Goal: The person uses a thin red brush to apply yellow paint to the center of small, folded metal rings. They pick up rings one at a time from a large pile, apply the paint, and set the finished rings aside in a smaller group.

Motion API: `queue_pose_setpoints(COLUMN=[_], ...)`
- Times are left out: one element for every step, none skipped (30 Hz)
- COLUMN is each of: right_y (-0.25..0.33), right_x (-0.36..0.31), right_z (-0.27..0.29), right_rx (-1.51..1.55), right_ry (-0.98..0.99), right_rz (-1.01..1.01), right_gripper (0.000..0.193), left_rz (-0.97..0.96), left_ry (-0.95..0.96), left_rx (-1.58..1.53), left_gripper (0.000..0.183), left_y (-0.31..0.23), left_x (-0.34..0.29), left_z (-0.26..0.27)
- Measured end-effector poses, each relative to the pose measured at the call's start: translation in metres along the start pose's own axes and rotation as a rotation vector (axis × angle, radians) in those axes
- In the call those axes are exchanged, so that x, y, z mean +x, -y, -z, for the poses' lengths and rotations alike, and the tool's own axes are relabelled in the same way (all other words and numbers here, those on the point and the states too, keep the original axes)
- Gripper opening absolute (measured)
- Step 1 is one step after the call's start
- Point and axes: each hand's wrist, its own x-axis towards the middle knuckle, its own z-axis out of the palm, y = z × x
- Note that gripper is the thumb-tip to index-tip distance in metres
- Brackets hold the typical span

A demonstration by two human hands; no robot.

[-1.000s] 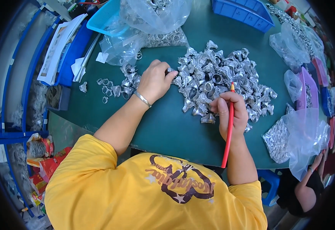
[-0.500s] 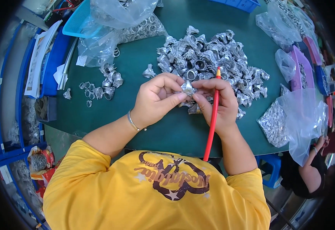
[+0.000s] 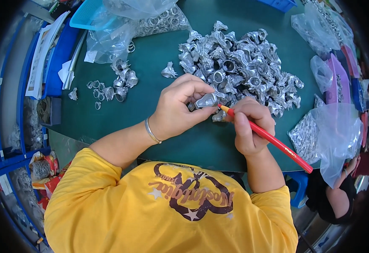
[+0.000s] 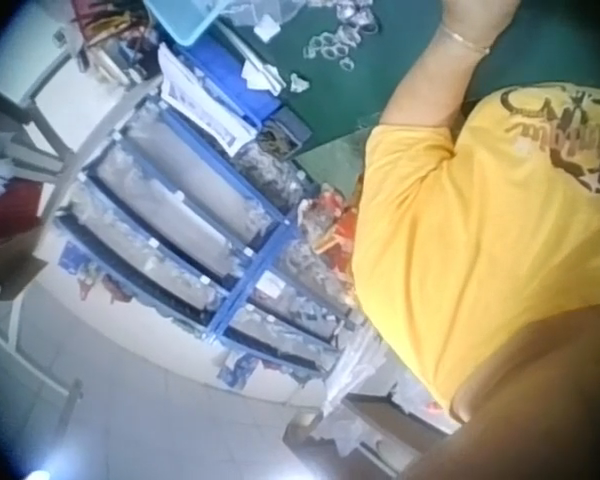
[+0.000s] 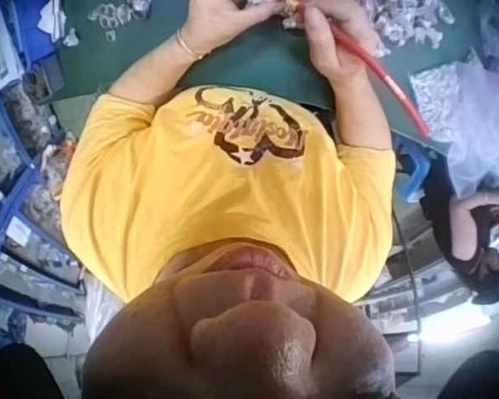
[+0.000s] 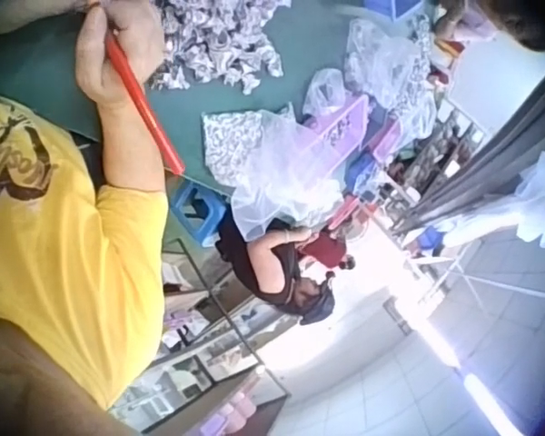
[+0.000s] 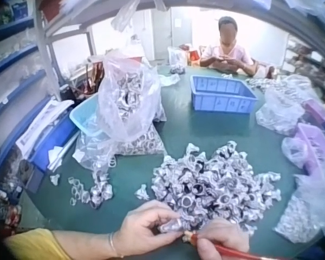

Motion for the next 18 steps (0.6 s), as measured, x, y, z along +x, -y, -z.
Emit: queue_pose_setpoints(right_y=[-0.002, -0.003, -0.005, -0.005, -0.005, -0.005, -0.005, -0.005, -0.005, -0.006, -0.006, -0.006, -0.006, -0.005, -0.005, -0.004, -0.007, -0.008], right_x=[0.000, 0.000, 0.000, -0.001, -0.001, -0.001, -0.001, -0.001, -0.001, -0.001, -0.002, -0.002, -0.002, -0.001, 0.000, 0.001, 0.004, 0.003], right_z=[0.000, 0.000, 0.000, 0.000, -0.001, -0.001, -0.001, -0.001, -0.001, 0.000, 0.001, 0.002, 0.001, -0.003, -0.007, -0.010, -0.004, -0.007], right_rx=[-0.011, -0.022, -0.052, -0.052, -0.074, -0.095, -0.095, -0.114, -0.133, -0.133, -0.163, -0.196, -0.198, -0.161, -0.118, -0.075, -0.198, -0.105], right_ry=[0.039, 0.077, 0.085, 0.085, 0.086, 0.087, 0.084, 0.087, 0.089, 0.087, 0.051, 0.013, 0.011, -0.040, -0.083, -0.125, 0.017, 0.029], right_rz=[0.009, 0.019, 0.021, 0.018, 0.009, -0.001, -0.005, 0.010, 0.027, 0.025, -0.007, -0.039, -0.039, -0.109, -0.178, -0.247, -0.216, -0.232], right_gripper=[0.008, 0.009, 0.010, 0.010, 0.010, 0.010, 0.010, 0.010, 0.010, 0.010, 0.009, 0.007, 0.007, 0.007, 0.007, 0.008, 0.013, 0.013], left_rz=[0.006, 0.011, 0.014, 0.008, 0.001, 0.004, 0.007, 0.010, 0.011, -0.015, -0.041, -0.042, -0.071, -0.100, -0.101, -0.140, -0.178, -0.178], left_ry=[0.002, 0.004, 0.005, 0.006, 0.009, 0.011, 0.007, 0.004, 0.006, 0.028, 0.048, 0.052, 0.022, -0.009, -0.014, -0.017, -0.020, -0.020], left_rx=[0.027, 0.054, 0.053, 0.064, 0.075, 0.075, 0.060, 0.045, 0.046, -0.005, -0.056, -0.057, -0.116, -0.175, -0.173, -0.127, -0.080, -0.080], left_gripper=[0.035, 0.035, 0.035, 0.035, 0.035, 0.035, 0.034, 0.033, 0.033, 0.037, 0.040, 0.040, 0.045, 0.049, 0.049, 0.052, 0.055, 0.055], left_y=[-0.001, -0.002, -0.003, -0.003, -0.004, -0.004, -0.004, -0.004, -0.003, -0.001, 0.001, 0.001, 0.000, 0.000, 0.002, 0.003, 0.004, 0.003], left_x=[0.000, -0.001, -0.001, 0.000, 0.000, 0.000, 0.000, 0.000, 0.001, 0.001, 0.001, 0.000, -0.001, -0.002, -0.003, -0.003, -0.004, -0.004], left_z=[0.000, 0.001, 0.001, 0.001, 0.001, 0.001, 0.001, 0.001, 0.002, 0.003, 0.004, 0.002, -0.002, -0.003, -0.002, -0.001, 0.000, 0.001])
